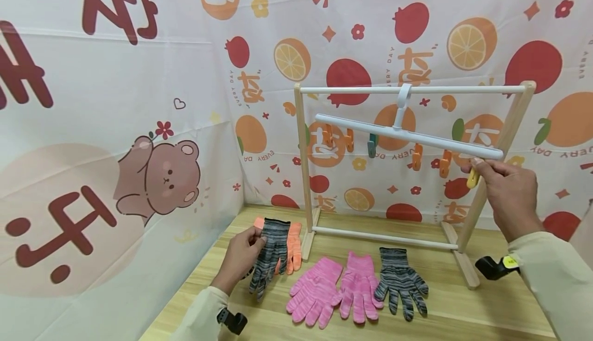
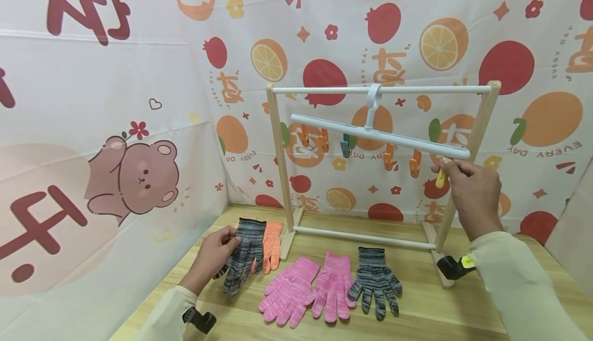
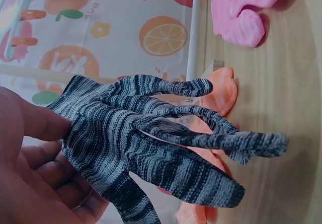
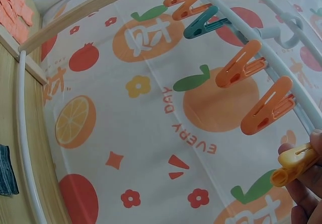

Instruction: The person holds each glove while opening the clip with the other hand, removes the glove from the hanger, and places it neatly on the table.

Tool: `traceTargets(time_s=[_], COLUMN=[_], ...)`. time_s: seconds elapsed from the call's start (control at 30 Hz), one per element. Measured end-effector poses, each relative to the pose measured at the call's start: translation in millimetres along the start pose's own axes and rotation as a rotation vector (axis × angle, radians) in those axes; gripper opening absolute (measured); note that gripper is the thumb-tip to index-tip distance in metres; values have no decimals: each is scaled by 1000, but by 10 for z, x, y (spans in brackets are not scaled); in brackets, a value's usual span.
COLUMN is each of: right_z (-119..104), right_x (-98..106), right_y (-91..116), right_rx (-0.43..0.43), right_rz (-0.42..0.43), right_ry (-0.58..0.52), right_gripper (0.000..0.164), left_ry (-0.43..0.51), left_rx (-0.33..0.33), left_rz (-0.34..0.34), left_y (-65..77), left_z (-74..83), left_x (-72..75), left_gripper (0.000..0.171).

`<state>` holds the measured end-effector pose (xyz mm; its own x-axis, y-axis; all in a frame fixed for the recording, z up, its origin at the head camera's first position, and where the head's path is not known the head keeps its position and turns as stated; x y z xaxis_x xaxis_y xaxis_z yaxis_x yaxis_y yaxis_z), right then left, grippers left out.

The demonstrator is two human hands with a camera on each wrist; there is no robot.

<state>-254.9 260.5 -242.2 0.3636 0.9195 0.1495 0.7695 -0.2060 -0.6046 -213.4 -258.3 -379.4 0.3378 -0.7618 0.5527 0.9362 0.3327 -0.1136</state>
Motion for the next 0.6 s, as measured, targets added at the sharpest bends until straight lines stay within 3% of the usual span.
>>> traceTargets(time_s=[0.6], right_z=[25], right_x=[-11], right_y=[11], right_rx=[23], right_rz=[0], right_ry=[14], right_gripper=[61], left_ry=[-21], left_rx=[1], left_rz=[16], left_y=[211], left_z=[-30], left_x=[113], left_gripper=[6])
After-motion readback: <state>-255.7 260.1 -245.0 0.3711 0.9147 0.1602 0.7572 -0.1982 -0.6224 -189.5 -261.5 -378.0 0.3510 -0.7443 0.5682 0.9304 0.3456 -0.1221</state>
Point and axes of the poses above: each hand's wrist, its own y-axis away from the middle knuckle, its own x-axis out of the back of the hand, z = x × y, the point moved 3 cm from there along -y, towards the middle knuckle, and after that the axes turned 15 degrees about x, right-handed, at the moved point
